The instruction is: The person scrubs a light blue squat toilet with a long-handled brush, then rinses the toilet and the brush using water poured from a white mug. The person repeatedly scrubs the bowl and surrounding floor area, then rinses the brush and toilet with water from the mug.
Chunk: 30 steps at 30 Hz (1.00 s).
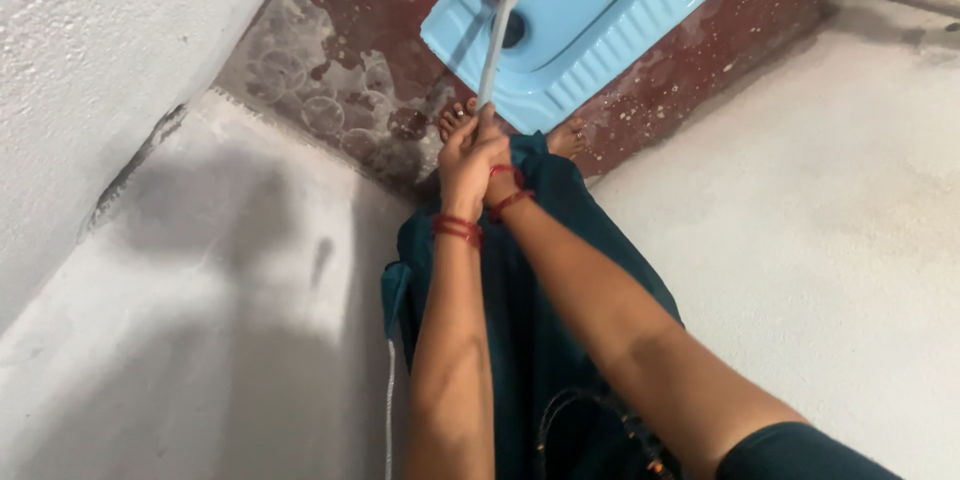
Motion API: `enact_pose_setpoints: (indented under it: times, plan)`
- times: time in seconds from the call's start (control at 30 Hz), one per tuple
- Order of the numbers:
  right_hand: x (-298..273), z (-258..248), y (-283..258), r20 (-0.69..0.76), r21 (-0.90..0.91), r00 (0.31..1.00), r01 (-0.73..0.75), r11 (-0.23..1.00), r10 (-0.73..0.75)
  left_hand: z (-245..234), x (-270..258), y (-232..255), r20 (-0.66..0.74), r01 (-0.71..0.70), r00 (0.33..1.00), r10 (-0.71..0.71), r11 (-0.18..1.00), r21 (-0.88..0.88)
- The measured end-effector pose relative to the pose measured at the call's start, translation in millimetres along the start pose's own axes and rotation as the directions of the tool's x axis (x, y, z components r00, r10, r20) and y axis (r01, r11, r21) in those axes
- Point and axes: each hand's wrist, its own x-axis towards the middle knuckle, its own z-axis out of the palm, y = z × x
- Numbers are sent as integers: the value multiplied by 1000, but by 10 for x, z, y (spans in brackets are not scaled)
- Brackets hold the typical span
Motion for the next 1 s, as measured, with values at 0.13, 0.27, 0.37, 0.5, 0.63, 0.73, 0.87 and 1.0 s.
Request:
enact_pose_setpoints:
  times: [0.13, 0.27, 0.37, 0.5, 0.63, 0.73, 0.87, 1.0]
  plan:
    - [-463, 294, -294, 2, -178, 999, 49, 983, -50, -295, -404, -4, -69, 43, 997, -44, 999, -15]
    - [-786, 410, -913, 31, -274, 955, -275, 921, 294, -527, -677, 92, -209, 190, 964, -167, 977, 99]
    - [-851, 316, -1188, 121, -323, 870, -421, 848, 478, -551, -763, 19, -244, 250, 945, -216, 961, 117]
    - [-1012, 112, -1138, 71, -319, 888, -411, 854, 454, -438, -761, -188, -236, 298, 936, -263, 946, 130]
    - [-1131, 30, -651, 62, -286, 877, -442, 850, 477, -331, -711, -457, -184, 293, 945, -269, 949, 117]
    - [-1162, 107, -239, 58, 124, 730, -682, 721, 681, -312, -646, -575, -172, 366, 925, -338, 914, 173]
    - [-1204, 128, 34, -42, -400, 971, -230, 887, 233, -234, -610, -540, -124, 325, 944, -305, 923, 204]
    - [-1116, 66, -101, 9, -235, 935, -342, 910, 354, -132, -680, -383, -173, 271, 957, -234, 932, 238]
